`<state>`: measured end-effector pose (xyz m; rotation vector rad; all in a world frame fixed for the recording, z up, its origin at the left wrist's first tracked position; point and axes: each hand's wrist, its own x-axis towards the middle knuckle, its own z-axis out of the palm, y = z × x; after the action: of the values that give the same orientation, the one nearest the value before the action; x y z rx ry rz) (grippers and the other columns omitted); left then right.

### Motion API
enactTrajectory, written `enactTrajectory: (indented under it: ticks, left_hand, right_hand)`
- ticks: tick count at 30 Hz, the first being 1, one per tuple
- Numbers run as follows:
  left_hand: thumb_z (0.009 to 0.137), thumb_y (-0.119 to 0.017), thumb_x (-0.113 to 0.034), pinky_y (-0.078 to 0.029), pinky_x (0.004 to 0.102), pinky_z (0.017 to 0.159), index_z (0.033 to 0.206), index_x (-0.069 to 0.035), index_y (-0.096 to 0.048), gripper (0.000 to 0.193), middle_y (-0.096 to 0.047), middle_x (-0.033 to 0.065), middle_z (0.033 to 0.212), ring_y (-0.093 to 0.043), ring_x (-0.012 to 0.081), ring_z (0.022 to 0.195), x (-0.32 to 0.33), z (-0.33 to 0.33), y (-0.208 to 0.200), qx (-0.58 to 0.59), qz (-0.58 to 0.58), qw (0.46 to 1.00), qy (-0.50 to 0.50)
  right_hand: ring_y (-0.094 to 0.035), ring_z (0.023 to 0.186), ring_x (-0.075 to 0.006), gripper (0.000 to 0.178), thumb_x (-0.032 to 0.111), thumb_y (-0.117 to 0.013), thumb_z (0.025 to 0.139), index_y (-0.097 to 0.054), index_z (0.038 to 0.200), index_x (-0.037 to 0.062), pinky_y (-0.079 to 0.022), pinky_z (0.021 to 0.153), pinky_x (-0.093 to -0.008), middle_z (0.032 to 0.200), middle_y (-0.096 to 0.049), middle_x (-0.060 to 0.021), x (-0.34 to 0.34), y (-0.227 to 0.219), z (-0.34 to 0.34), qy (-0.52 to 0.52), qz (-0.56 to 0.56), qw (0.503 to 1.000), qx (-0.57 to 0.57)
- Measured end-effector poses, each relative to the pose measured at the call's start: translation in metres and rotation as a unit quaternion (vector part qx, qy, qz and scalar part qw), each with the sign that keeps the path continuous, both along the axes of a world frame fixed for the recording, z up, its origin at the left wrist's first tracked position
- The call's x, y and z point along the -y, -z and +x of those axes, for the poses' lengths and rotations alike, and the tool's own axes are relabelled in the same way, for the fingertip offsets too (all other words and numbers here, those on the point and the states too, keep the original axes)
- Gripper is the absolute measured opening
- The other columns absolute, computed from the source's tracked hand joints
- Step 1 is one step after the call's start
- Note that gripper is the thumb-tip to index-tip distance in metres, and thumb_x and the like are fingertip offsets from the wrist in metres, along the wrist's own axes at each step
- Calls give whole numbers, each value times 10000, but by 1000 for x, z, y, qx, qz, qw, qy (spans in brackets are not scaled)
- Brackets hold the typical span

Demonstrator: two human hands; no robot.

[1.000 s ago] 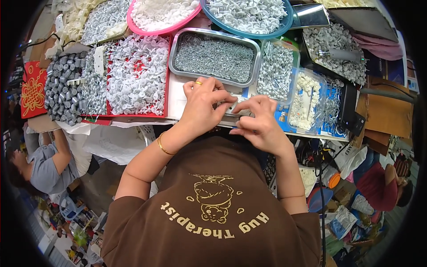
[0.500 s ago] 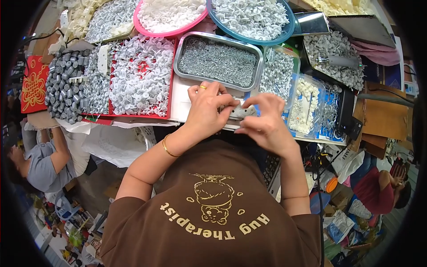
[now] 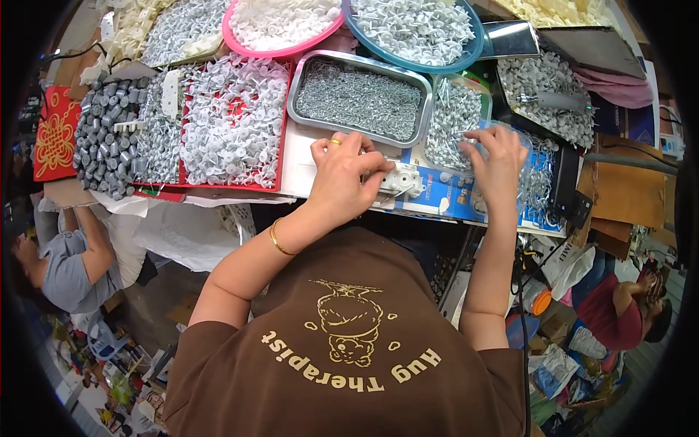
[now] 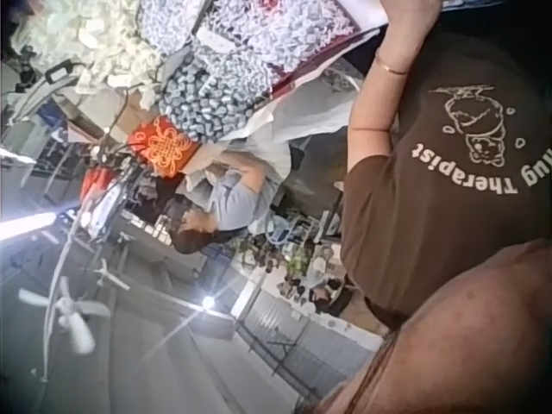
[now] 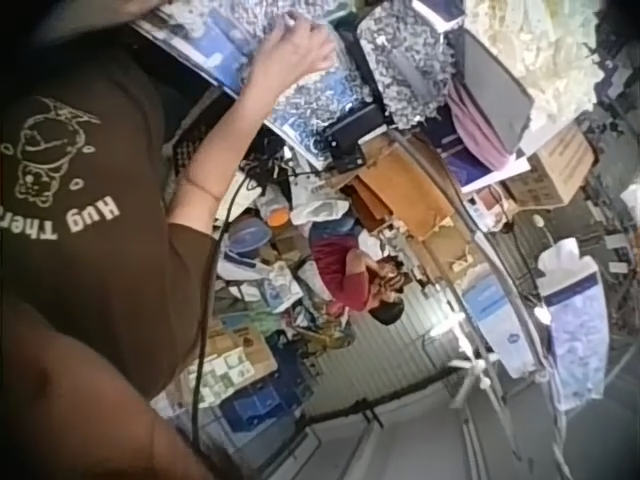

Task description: Assembling small components into a plastic carrier strip at an industrial workbench.

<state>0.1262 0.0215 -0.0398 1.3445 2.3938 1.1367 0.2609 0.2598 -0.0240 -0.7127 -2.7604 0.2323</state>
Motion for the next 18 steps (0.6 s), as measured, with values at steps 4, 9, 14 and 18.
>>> enactTrajectory:
  ticks: [4,9,14,18]
  left_hand:
    - [825,-732,-141,-278,442,929,936,-184,-768,124,-601,7,982,-552,203,984,1,6,-1,5,-14,1000,4]
    - [877,-729,-195,-315,423,964,1041,-166,-748,167,-680,36,1048,-615,233,992,22,-9,-10,-12,57,998,-22]
    - [845,-747,-238,-301,484,954,915,-212,-748,75,-667,7,1011,-586,209,1013,78,-124,-14,-315,-107,900,-282]
    - [807,-790,-266,-309,475,947,860,-202,-749,93,-663,6,989,-588,222,1016,113,-179,11,-329,-161,897,-246]
  right_hand:
    - [-564,956,-263,116,168,-782,790,-702,833,96,-366,871,-412,896,-622,-41,-4,3,-8,-82,33,996,31]
    - [-579,948,-285,119,89,-753,804,-644,828,47,-403,849,-413,902,-629,-73,-6,-6,-2,-118,12,993,16]
    - [-641,862,-219,99,-13,-683,873,-649,962,12,-497,794,-334,911,-669,-77,7,-19,10,5,-228,972,-56]
    - [-669,878,-150,189,-25,-624,943,-635,1129,3,-523,819,-288,994,-710,-63,37,-43,-5,-58,-262,949,-163]
